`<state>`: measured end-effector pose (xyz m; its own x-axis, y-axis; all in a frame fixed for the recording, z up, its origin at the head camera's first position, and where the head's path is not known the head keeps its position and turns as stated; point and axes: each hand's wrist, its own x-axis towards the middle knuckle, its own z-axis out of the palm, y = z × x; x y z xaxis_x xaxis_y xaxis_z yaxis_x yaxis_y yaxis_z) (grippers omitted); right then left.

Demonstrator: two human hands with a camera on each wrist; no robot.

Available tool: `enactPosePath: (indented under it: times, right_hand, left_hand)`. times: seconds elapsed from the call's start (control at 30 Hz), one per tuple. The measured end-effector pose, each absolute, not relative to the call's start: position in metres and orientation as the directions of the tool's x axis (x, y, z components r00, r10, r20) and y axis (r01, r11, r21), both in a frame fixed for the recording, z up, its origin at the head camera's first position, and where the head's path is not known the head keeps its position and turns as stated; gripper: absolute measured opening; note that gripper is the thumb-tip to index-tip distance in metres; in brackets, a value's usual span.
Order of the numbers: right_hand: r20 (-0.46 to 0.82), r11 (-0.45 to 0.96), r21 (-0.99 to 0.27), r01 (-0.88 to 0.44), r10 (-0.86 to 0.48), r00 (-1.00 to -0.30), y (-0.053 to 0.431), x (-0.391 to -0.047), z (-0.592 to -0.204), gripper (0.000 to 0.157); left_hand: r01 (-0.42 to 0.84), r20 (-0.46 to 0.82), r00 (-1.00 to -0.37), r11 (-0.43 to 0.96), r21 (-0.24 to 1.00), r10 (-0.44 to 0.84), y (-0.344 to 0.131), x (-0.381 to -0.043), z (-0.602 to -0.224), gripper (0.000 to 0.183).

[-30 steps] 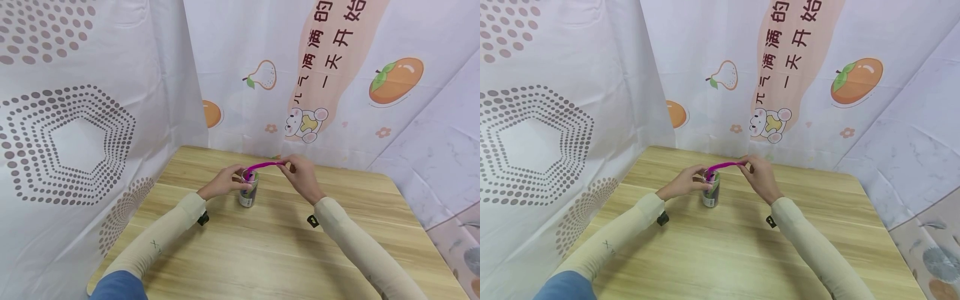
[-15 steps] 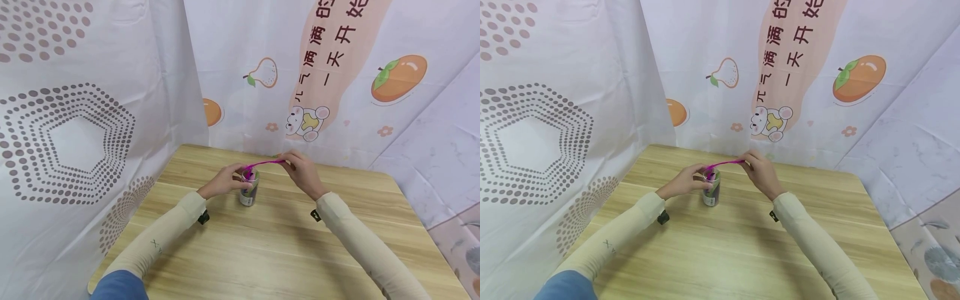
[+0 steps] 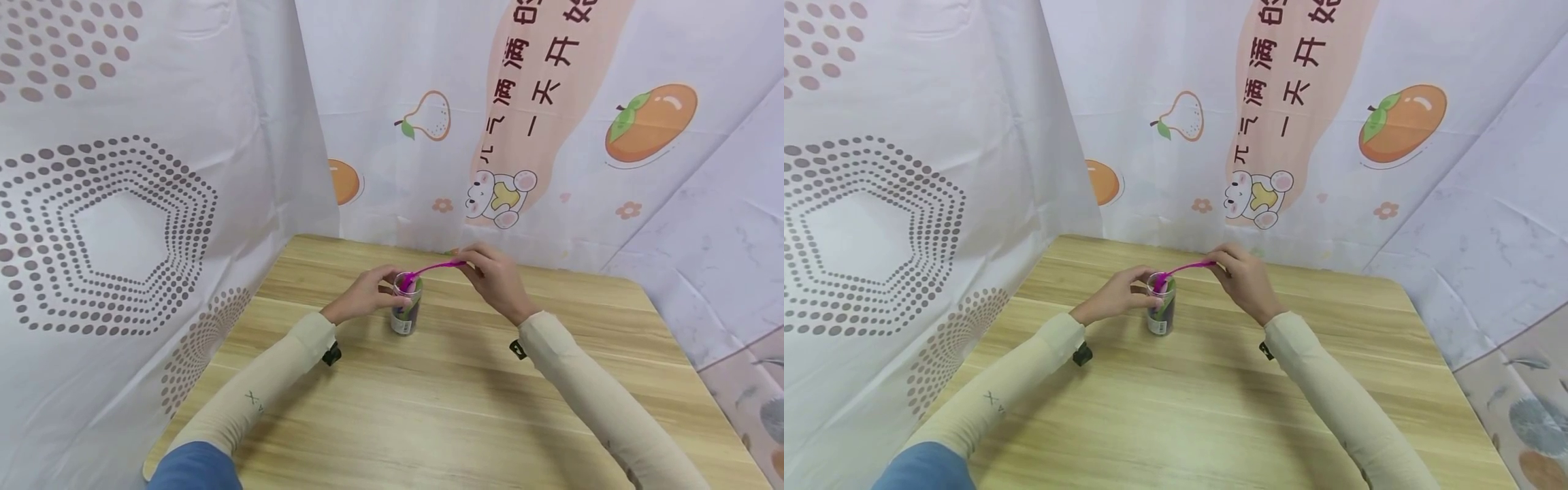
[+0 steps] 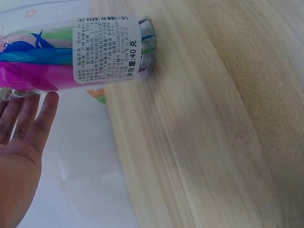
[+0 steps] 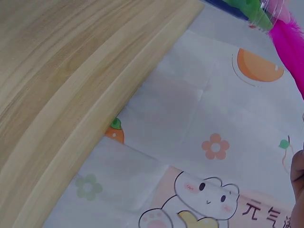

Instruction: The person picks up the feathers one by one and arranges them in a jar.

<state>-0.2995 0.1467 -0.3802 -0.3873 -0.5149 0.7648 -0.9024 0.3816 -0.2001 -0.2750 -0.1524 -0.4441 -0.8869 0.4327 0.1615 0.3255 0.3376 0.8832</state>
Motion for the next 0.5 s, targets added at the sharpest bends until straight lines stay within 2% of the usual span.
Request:
enactPosePath:
  times: [0.2, 0.5]
  right_hand:
    - [0.729, 0.381, -0.087, -0.920, -0.605, -0.319, 0.130, -0.302, -0.376, 0.027]
    - [0.665, 0.334, -0.043, -0.942, -0.694, -0.276, 0.100, -0.300, -0.384, 0.018]
  left_hand:
    - [0.326, 0.165, -0.886, 0.330, 0.886, 0.433, -0.153, -0.275, -0.444, 0.057]
    - [0.340, 0.173, -0.885, 0.346, 0.874, 0.433, -0.152, -0.273, -0.441, 0.055]
